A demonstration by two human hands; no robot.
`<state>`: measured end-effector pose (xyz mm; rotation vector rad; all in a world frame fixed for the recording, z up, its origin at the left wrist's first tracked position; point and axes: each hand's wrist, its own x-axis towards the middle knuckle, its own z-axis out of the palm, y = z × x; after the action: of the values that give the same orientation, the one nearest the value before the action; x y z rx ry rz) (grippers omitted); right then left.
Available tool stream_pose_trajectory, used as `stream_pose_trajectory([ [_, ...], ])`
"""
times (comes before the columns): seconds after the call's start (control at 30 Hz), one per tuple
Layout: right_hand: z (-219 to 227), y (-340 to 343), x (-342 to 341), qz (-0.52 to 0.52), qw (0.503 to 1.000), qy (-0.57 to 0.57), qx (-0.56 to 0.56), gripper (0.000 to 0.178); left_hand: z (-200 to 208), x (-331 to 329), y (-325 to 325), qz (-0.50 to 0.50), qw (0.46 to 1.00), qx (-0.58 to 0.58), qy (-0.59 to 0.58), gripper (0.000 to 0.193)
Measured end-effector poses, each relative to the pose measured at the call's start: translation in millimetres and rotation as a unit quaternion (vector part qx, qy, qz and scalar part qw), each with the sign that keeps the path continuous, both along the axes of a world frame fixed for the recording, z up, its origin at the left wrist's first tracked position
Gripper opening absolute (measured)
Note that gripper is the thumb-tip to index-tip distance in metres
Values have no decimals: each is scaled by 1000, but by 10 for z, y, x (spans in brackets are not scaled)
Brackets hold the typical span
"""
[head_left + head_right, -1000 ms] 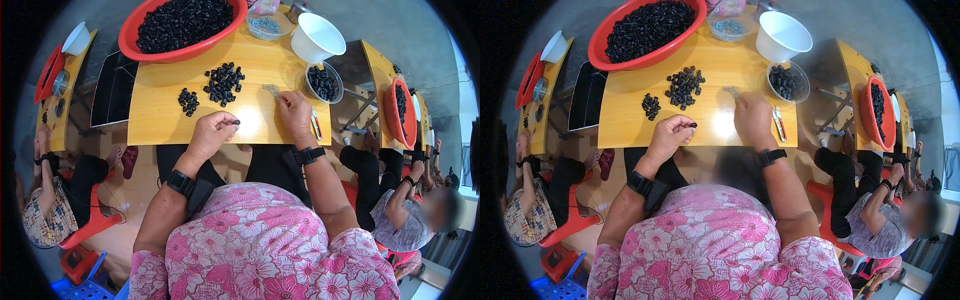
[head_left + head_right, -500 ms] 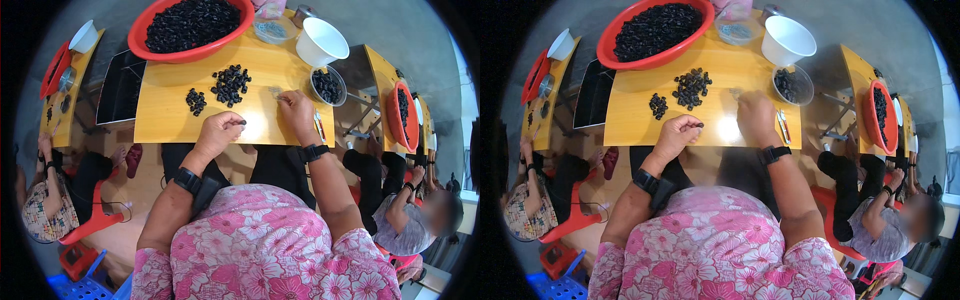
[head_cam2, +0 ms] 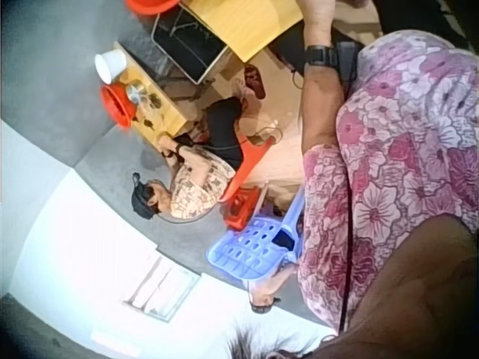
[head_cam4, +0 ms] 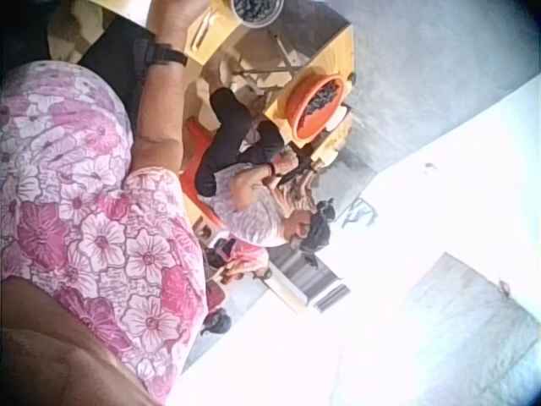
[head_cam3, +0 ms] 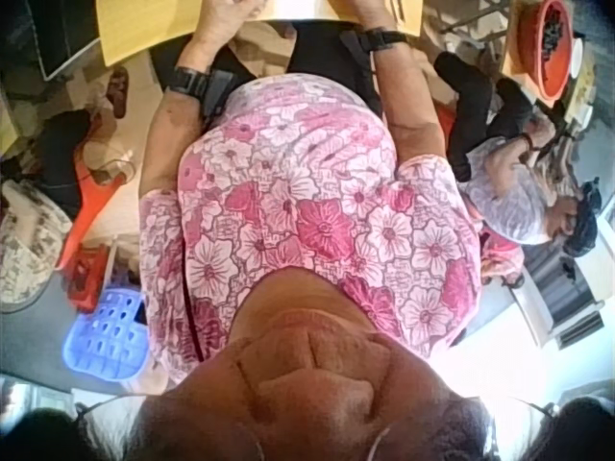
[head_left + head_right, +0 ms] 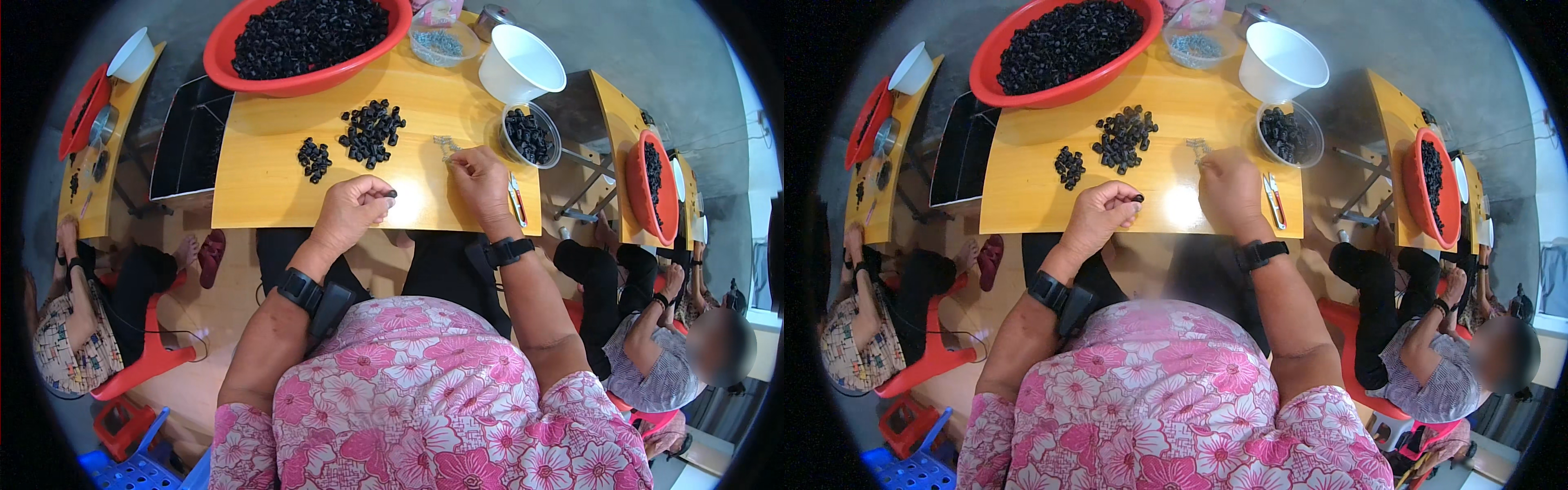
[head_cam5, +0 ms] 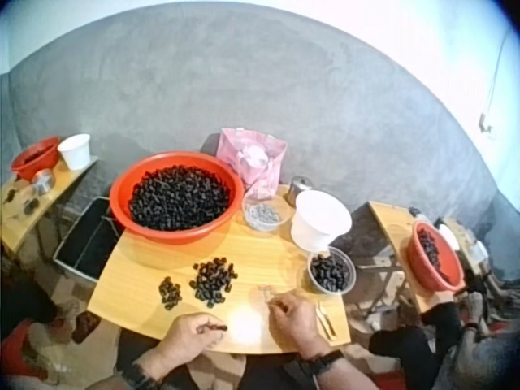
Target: Manually joining small black plastic components together.
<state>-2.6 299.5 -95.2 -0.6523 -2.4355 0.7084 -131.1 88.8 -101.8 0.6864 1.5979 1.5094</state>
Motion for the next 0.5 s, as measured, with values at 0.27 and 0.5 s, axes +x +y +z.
stream_pose_trajectory([
  [0.27,119,-60,-22,-3,999,-42,11,8,15,11,3,-1,1000,3,1,12],
  [0.5,67,-21,-41,32,996,-55,62,9,24,16,-10,3,1000,3,9,11],
])
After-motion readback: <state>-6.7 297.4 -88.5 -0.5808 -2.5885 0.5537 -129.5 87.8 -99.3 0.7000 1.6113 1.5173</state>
